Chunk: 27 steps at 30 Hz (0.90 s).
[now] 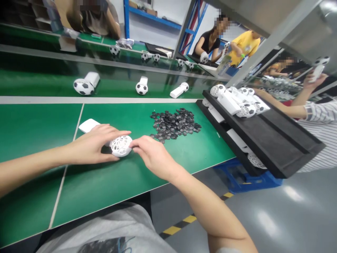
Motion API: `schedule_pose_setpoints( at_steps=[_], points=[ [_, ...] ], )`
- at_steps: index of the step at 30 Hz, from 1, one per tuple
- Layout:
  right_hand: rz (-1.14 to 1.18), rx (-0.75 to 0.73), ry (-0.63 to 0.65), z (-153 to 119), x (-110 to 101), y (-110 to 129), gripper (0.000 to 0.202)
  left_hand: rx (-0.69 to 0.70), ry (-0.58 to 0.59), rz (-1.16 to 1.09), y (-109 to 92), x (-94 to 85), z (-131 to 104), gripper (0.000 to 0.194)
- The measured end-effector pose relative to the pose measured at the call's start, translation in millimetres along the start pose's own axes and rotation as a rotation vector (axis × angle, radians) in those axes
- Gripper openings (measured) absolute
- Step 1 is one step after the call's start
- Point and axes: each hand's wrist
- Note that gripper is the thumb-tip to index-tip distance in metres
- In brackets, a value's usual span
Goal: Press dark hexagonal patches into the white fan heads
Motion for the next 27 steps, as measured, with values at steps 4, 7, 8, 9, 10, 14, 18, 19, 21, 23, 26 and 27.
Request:
schedule_pose_setpoints(
  at_steps=[4, 7, 8, 9, 10, 14, 18, 19, 21, 23, 26, 27],
  points=[
    [0.086, 0.085, -0.087, -2.2, 9.4, 1.5, 0.009, -0.108, -0.06, 0.002, -4.9, 4.2, 1.9, 0.069],
    [0.076, 0.009, -0.246, -1.4, 16.1, -0.5, 0.005, -0.11, -0.062, -0.006, -5.6, 5.1, 2.4, 0.069],
    [0.074, 0.003, -0.287, -0.5, 18.3, -1.4, 0.004, -0.107, -0.063, -0.01, -5.3, 5.1, 2.3, 0.069],
    [0.096, 0.018, -0.309, 0.7, 20.4, -2.1, 0.002, -0.106, -0.065, -0.015, -5.2, 5.0, 2.2, 0.071],
    [0.15, 0.051, -0.31, 2.0, 22.5, -2.7, 0.002, -0.109, -0.066, -0.023, -5.2, 4.7, 2.2, 0.073],
    [0.379, 0.188, -0.222, 8.0, 29.6, -4.4, 0.004, -0.147, -0.069, -0.056, -7.8, 3.2, 3.4, 0.076],
    [0.349, 0.212, -0.224, 13.8, 31.3, -7.5, 0.005, -0.18, -0.082, -0.084, -10.9, 1.3, 5.4, 0.071],
    [0.351, 0.206, -0.224, 15.0, 31.1, -8.6, 0.005, -0.187, -0.081, -0.089, -11.3, 1.0, 5.7, 0.07],
    [0.369, 0.192, -0.219, 17.2, 30.6, -10.9, 0.007, -0.196, -0.082, -0.098, -12.0, 0.8, 5.9, 0.068],
    [0.401, 0.188, -0.207, 18.9, 30.4, -13.5, 0.01, -0.195, -0.086, -0.11, -12.7, 1.2, 6.0, 0.066],
    [0.486, 0.225, -0.161, 21.4, 30.3, -17.8, 0.015, -0.195, -0.096, -0.134, -13.7, 1.9, 6.5, 0.063],
    [0.514, 0.239, -0.138, 22.4, 30.0, -19.0, 0.017, -0.197, -0.096, -0.142, -13.8, 1.9, 6.7, 0.063]
  ],
)
Point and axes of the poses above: each hand's wrist, its own z-axis towards the middle knuckle, its own x-axis out of the palm, y = z × x, and after that the axes turned 7 degrees about y, right-handed
